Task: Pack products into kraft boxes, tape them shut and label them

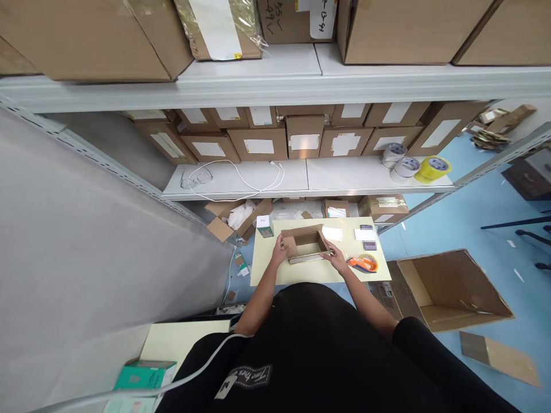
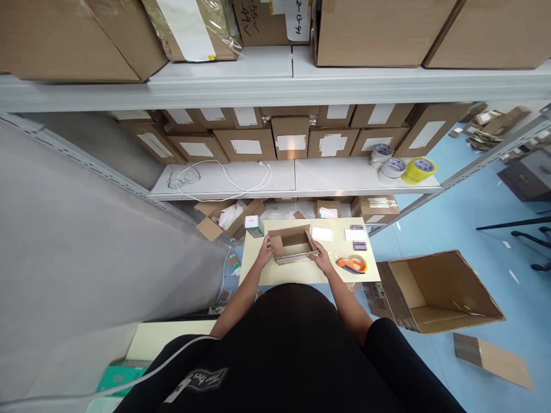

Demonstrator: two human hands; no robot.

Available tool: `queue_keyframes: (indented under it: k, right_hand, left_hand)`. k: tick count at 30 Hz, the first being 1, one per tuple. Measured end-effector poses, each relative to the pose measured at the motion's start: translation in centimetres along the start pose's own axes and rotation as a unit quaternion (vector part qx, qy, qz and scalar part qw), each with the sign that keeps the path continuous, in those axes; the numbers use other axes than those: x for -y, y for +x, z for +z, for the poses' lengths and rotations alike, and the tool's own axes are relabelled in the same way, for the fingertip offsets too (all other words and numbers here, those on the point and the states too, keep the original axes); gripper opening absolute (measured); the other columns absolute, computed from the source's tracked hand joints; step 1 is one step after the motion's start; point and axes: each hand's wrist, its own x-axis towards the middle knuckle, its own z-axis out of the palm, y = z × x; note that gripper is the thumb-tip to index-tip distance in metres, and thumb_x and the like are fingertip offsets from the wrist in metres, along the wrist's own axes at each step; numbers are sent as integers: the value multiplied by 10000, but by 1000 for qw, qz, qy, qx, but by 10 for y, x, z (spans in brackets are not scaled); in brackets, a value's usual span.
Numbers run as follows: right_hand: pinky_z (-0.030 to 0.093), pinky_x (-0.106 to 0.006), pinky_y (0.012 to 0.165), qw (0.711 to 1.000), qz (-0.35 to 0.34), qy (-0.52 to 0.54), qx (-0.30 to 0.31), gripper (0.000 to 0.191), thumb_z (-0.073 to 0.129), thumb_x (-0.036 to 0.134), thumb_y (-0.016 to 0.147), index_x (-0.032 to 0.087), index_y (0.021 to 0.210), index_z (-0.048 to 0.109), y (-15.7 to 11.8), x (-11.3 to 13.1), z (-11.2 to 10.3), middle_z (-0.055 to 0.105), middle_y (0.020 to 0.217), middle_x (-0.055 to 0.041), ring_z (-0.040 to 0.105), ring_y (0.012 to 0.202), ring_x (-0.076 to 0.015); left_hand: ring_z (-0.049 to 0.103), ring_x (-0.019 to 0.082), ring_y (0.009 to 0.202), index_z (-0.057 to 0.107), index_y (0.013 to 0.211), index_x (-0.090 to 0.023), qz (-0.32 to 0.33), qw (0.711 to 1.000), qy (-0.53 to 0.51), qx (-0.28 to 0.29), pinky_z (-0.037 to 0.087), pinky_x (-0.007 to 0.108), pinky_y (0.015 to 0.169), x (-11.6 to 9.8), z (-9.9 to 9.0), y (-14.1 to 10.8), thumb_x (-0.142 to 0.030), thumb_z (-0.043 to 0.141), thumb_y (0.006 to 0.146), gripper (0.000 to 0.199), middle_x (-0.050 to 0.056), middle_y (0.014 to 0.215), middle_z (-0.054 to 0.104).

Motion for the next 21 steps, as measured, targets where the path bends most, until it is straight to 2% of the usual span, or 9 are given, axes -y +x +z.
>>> queue_keyframes:
  k: [4, 7, 10, 12, 15, 17, 21]
  right_hand:
    - [351, -549, 1231, 1000, -22, -10, 20, 751, 814, 541, 762, 295, 1447, 631, -3, -5, -5, 557, 1580, -99, 480, 1487, -318]
    - [302, -524, 1271, 998, -46, -24, 29, 715, 821, 561, 766, 300, 1413, 664, -2, -8, -7, 574, 1565, -89, 462, 1504, -301]
    - [311, -527, 1269, 998, -31, -24, 39, 717, 823, 590, 763, 310, 1406, 672, -1, -10, -6, 581, 1557, -81, 453, 1512, -300]
    - [311, -523, 1269, 999, -21, -19, 43, 741, 809, 615, 774, 306, 1430, 654, -1, -11, -5, 561, 1577, -80, 438, 1523, -297]
    - [291, -508, 1280, 999, -15, -13, 42, 774, 791, 645, 780, 300, 1454, 630, -1, -14, -4, 534, 1602, -75, 416, 1536, -289]
    - [288, -504, 1280, 999, -14, -12, 38, 787, 789, 669, 767, 290, 1439, 634, 1, -16, -4, 540, 1594, -81, 429, 1524, -294]
    - [396, -513, 1207, 1000, -5, -17, 5, 760, 772, 728, 747, 250, 1328, 668, 8, -20, -1, 628, 1464, -120, 555, 1394, -320]
  left_hand:
    - [615, 307, 1267, 379, 1590, -221, -17, 1000, 18, -13, 495, 494, 1089, -6, 5, 7, -287, 799, 747, 944, 197, 1505, 526]
    - [593, 285, 1294, 467, 1508, -234, 20, 999, 33, -1, 485, 456, 1096, -9, 3, 8, -263, 745, 755, 802, 163, 1512, 526]
    - [558, 261, 1341, 556, 1403, -239, 58, 998, 37, 12, 469, 403, 1107, -10, -1, 5, -262, 686, 767, 650, 120, 1527, 528]
    - [584, 256, 1308, 578, 1370, -238, 39, 999, 18, 23, 492, 395, 1073, -10, -3, 2, -280, 656, 775, 601, 105, 1499, 563]
    - [613, 245, 1278, 564, 1384, -243, -6, 999, -31, 41, 523, 372, 1030, -10, -3, -1, -353, 632, 818, 581, 93, 1507, 570]
    - [609, 242, 1301, 553, 1396, -249, -25, 998, -49, 45, 525, 358, 1036, -10, -2, -4, -462, 609, 877, 564, 93, 1515, 570]
    - [581, 250, 1357, 556, 1381, -248, -18, 999, -2, 46, 510, 357, 1074, -6, 1, -11, -700, 555, 924, 643, 120, 1505, 570]
